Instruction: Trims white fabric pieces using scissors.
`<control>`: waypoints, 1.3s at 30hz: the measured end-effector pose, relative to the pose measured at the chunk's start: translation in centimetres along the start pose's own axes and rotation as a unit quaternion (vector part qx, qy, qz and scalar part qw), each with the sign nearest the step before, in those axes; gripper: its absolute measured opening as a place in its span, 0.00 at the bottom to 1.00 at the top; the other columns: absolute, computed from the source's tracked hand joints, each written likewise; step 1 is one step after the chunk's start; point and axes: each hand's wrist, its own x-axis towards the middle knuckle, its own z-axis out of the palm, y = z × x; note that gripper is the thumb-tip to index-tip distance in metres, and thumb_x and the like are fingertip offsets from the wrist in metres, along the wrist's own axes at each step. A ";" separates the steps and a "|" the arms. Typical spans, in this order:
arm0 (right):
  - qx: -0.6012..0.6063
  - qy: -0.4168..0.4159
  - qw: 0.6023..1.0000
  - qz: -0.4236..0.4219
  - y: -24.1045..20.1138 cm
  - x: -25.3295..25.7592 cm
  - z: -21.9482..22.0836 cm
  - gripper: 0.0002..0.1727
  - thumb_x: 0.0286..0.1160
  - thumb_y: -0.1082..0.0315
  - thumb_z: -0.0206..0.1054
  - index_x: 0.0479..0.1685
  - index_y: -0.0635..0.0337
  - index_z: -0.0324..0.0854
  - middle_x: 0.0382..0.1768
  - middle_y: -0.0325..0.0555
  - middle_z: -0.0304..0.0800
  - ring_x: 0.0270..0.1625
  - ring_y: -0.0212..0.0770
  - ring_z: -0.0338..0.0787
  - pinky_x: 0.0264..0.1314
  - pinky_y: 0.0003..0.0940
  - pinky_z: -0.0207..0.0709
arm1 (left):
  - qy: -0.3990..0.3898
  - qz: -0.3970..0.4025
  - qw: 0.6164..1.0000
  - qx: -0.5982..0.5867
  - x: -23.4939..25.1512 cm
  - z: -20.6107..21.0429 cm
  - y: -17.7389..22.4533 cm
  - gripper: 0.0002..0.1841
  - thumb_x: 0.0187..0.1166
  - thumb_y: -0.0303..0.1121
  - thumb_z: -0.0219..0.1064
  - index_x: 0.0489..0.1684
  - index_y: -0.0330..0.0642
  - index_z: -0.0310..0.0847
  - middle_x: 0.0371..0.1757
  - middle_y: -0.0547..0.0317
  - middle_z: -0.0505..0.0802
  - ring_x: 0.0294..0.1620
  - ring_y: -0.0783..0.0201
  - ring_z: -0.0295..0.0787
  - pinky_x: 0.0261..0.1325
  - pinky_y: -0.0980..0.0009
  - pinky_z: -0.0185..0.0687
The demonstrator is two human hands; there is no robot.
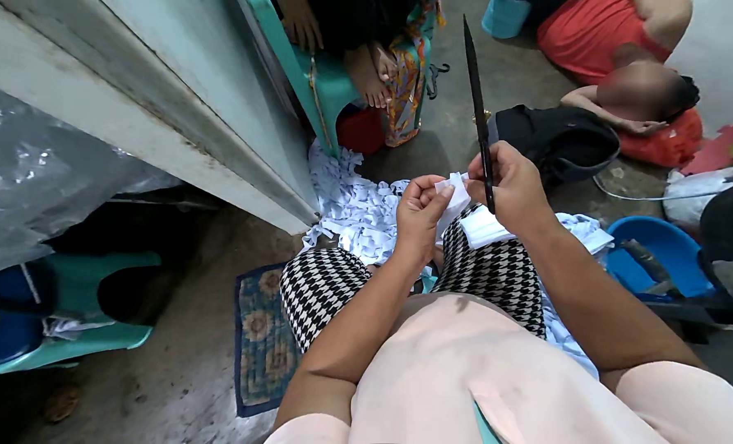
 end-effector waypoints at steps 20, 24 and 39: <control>-0.105 -0.090 0.988 -0.076 -4.3 2.7 -1.8 0.20 0.60 0.69 0.78 0.52 0.60 0.78 0.39 0.42 0.84 0.38 0.32 0.83 0.42 0.33 0.80 | -0.080 0.147 0.979 0.113 3.1 -0.6 3.4 0.18 0.79 0.22 0.66 0.64 0.36 0.70 0.53 0.54 0.85 0.47 0.65 0.88 0.53 0.66 0.90; -0.090 -0.081 0.988 -0.101 -5.5 3.4 -2.1 0.19 0.61 0.72 0.76 0.51 0.61 0.77 0.39 0.41 0.84 0.36 0.29 0.83 0.40 0.28 0.79 | -0.164 0.093 0.979 0.075 3.4 -1.2 3.0 0.22 0.81 0.25 0.64 0.72 0.36 0.65 0.50 0.56 0.90 0.49 0.66 0.90 0.57 0.65 0.89; 0.014 0.110 0.990 -0.088 0.3 2.9 -11.8 0.22 0.61 0.66 0.77 0.55 0.61 0.76 0.41 0.34 0.84 0.39 0.24 0.87 0.43 0.23 0.87 | -0.249 -0.088 0.947 0.182 4.3 -2.8 0.6 0.08 0.85 0.32 0.59 0.48 0.41 0.84 0.37 0.65 0.92 0.35 0.72 0.90 0.42 0.70 0.90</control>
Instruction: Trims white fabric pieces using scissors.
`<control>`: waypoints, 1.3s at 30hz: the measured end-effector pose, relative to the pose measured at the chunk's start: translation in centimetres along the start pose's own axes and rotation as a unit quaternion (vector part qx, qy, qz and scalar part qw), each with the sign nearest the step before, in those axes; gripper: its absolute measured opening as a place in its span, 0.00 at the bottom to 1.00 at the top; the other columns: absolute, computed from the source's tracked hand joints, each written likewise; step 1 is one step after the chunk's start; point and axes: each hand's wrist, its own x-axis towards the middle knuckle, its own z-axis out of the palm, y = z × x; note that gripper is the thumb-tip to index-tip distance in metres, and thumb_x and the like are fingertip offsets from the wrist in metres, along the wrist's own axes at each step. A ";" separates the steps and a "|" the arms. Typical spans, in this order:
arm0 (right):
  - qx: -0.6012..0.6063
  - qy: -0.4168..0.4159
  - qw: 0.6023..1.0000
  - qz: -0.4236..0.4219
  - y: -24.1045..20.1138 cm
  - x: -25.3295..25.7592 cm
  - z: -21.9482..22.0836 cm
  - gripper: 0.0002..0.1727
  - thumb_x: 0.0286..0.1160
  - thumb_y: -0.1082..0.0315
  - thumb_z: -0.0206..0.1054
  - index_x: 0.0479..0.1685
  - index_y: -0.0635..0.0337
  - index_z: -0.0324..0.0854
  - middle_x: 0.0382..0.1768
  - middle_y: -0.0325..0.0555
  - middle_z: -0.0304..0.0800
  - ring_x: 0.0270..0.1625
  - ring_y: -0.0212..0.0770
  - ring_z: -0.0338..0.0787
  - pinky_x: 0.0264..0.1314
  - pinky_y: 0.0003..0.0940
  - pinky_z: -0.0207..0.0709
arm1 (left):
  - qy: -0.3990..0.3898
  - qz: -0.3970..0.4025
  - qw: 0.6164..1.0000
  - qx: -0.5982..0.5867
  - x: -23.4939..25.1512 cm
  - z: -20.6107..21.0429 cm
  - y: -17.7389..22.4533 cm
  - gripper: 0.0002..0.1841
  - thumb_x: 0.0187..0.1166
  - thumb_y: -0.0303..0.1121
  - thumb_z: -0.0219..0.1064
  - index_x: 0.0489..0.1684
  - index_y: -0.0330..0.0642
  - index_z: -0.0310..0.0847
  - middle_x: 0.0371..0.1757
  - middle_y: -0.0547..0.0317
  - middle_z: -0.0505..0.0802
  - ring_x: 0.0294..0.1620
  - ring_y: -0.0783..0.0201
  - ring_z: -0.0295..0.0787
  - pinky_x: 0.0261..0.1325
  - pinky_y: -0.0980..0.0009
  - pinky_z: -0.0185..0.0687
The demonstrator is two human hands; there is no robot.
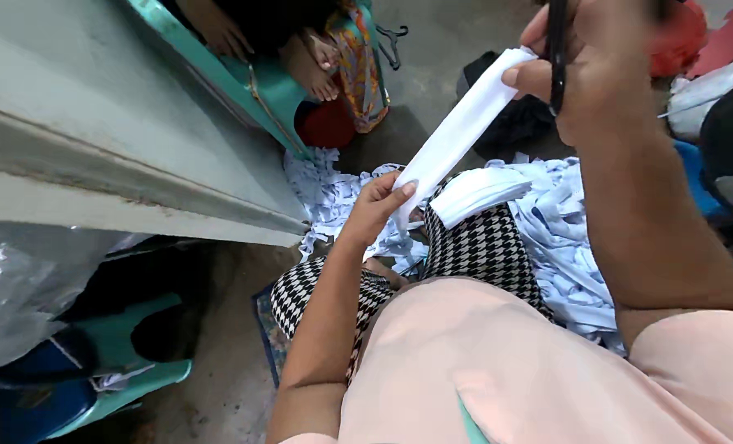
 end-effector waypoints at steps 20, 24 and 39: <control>0.096 -0.018 0.922 0.375 14.9 -8.5 -4.0 0.18 0.66 0.79 0.74 0.53 0.68 0.73 0.36 0.48 0.84 0.30 0.36 0.85 0.36 0.34 0.84 | 0.008 -0.222 0.955 0.199 3.2 4.1 -0.8 0.07 0.84 0.34 0.65 0.49 0.41 0.84 0.28 0.62 0.88 0.20 0.74 0.78 0.24 0.78 0.75; 0.090 -0.026 0.917 0.388 15.6 -8.9 -3.8 0.19 0.66 0.78 0.75 0.53 0.67 0.74 0.35 0.47 0.83 0.28 0.34 0.82 0.33 0.30 0.81 | 0.009 -0.232 0.946 0.224 3.4 4.4 -1.1 0.07 0.84 0.34 0.66 0.50 0.42 0.84 0.30 0.60 0.89 0.22 0.72 0.80 0.26 0.76 0.77; -0.018 0.061 0.941 0.333 14.5 -9.3 -5.4 0.23 0.70 0.62 0.78 0.56 0.67 0.76 0.40 0.52 0.86 0.35 0.43 0.90 0.43 0.46 0.89 | 0.003 -0.268 0.950 0.159 3.3 3.6 -2.6 0.06 0.86 0.31 0.63 0.44 0.38 0.83 0.27 0.59 0.88 0.21 0.71 0.81 0.28 0.75 0.81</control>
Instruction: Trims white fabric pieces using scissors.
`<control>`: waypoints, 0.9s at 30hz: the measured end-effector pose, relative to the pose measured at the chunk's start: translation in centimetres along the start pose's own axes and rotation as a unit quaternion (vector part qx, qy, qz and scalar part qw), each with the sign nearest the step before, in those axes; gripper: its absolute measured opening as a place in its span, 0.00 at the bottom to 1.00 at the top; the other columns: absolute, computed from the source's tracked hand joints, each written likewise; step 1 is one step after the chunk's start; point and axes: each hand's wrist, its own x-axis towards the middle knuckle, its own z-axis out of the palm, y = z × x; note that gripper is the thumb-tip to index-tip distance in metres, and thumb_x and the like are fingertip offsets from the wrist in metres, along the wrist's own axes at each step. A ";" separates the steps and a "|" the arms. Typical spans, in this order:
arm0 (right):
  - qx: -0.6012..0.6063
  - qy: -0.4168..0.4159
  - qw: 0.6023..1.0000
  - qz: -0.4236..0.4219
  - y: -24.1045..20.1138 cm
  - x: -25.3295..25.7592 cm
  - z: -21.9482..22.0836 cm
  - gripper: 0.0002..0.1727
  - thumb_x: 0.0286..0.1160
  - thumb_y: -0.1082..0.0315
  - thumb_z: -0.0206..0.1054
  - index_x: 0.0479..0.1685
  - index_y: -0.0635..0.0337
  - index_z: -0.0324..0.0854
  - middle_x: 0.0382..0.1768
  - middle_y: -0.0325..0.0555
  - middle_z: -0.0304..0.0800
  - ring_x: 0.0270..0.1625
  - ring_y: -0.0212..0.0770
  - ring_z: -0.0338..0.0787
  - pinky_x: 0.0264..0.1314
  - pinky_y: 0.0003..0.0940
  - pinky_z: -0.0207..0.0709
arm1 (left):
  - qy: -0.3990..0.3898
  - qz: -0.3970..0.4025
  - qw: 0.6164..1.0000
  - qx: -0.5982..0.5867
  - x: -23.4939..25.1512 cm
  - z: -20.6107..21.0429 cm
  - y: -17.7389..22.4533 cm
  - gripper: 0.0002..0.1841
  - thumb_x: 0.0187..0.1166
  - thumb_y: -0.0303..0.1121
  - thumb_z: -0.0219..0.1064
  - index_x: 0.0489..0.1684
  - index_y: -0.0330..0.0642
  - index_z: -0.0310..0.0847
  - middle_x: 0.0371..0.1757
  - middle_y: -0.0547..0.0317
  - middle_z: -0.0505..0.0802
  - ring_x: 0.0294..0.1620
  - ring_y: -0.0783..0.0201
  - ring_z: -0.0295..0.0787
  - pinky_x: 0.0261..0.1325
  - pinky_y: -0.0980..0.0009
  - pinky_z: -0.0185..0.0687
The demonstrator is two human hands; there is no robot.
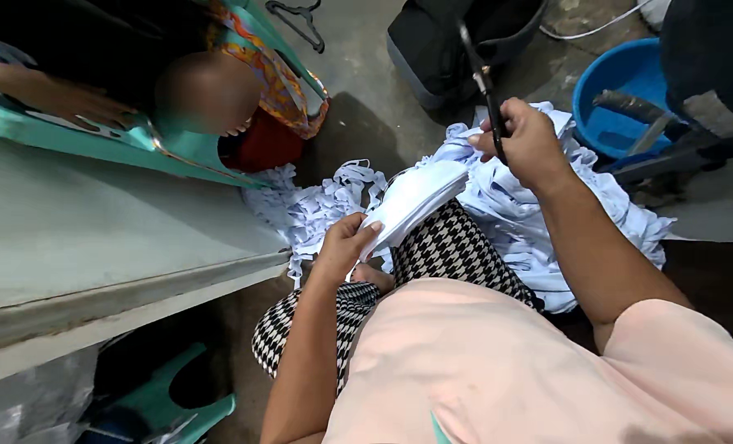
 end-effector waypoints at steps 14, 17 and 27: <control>-0.218 -0.093 0.966 -0.105 -2.4 -4.4 7.8 0.23 0.71 0.61 0.79 0.52 0.72 0.78 0.41 0.62 0.85 0.43 0.58 0.87 0.49 0.60 0.81 | -0.047 0.069 0.996 -0.036 -0.5 -0.1 -4.3 0.09 0.84 0.32 0.65 0.53 0.38 0.83 0.39 0.56 0.91 0.36 0.68 0.88 0.45 0.67 0.87; -0.258 -0.097 0.957 -0.093 -3.1 -4.3 7.8 0.23 0.71 0.61 0.79 0.52 0.72 0.78 0.40 0.63 0.85 0.44 0.61 0.87 0.49 0.63 0.80 | -0.045 0.063 0.996 -0.050 -0.5 -0.7 -7.0 0.09 0.83 0.32 0.66 0.52 0.36 0.83 0.39 0.56 0.91 0.36 0.69 0.87 0.46 0.67 0.86; -0.168 -0.230 0.958 -0.031 -6.1 -11.2 5.4 0.31 0.71 0.46 0.68 0.63 0.60 0.71 0.37 0.42 0.79 0.35 0.35 0.80 0.38 0.38 0.78 | -0.012 0.113 0.982 -0.153 -0.8 -0.2 -9.9 0.11 0.87 0.33 0.63 0.50 0.33 0.84 0.40 0.55 0.89 0.39 0.69 0.85 0.50 0.66 0.83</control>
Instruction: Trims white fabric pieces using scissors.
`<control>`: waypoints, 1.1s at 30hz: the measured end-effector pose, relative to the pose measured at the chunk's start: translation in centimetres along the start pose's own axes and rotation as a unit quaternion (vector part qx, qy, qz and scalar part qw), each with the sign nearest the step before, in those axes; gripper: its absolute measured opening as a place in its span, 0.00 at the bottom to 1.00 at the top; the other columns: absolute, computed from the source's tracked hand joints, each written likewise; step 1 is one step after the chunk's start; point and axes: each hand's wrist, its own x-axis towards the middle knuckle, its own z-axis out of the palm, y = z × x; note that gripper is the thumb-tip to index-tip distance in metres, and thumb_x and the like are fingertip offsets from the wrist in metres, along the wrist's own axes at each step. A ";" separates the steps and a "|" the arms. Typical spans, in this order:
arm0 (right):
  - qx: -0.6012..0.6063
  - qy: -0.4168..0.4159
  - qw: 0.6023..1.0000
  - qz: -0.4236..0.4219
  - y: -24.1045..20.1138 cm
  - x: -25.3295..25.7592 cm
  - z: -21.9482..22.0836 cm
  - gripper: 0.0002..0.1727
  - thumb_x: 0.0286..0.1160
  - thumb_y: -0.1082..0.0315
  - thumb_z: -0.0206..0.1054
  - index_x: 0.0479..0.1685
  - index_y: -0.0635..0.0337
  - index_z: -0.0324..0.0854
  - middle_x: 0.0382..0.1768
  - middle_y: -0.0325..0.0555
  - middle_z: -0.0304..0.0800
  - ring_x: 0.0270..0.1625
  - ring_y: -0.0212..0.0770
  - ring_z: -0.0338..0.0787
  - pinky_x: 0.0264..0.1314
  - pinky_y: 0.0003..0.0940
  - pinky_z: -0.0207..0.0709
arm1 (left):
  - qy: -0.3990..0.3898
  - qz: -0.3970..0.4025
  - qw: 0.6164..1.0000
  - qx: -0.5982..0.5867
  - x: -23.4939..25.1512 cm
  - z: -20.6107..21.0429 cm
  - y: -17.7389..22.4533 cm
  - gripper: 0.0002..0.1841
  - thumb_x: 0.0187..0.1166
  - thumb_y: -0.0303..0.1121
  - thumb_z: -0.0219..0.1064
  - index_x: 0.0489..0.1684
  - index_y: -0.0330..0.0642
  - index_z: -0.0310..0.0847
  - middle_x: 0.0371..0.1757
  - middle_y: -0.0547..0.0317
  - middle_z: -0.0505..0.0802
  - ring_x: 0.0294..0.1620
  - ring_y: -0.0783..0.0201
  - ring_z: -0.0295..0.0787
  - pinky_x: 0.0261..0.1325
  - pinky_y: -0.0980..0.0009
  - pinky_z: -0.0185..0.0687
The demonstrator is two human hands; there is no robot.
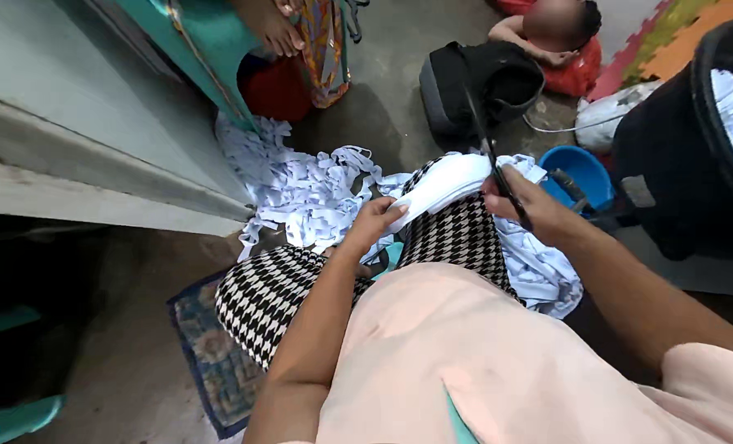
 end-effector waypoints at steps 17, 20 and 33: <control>0.074 -0.236 0.940 0.235 -0.7 -4.0 5.0 0.25 0.87 0.41 0.46 0.38 0.51 0.75 0.26 0.29 0.77 0.28 0.24 0.78 0.35 0.21 0.76 | -0.026 0.019 0.999 -0.026 0.7 -0.4 -0.8 0.12 0.84 0.34 0.66 0.49 0.32 0.85 0.38 0.53 0.90 0.39 0.67 0.85 0.50 0.63 0.82; 0.084 -0.205 0.947 0.234 -0.6 -3.5 6.0 0.23 0.89 0.43 0.48 0.38 0.51 0.76 0.25 0.29 0.77 0.26 0.24 0.76 0.32 0.20 0.72 | -0.031 0.017 0.999 -0.037 0.6 -0.5 -0.7 0.12 0.84 0.34 0.67 0.49 0.32 0.85 0.38 0.53 0.90 0.39 0.66 0.86 0.50 0.62 0.83; 0.059 -0.113 0.973 0.195 1.0 -4.6 7.0 0.17 0.82 0.48 0.62 0.40 0.54 0.78 0.25 0.29 0.77 0.26 0.24 0.76 0.32 0.23 0.72 | -0.038 0.016 0.999 -0.015 0.6 -0.4 -0.8 0.12 0.84 0.35 0.66 0.50 0.32 0.84 0.41 0.50 0.91 0.42 0.63 0.87 0.53 0.59 0.83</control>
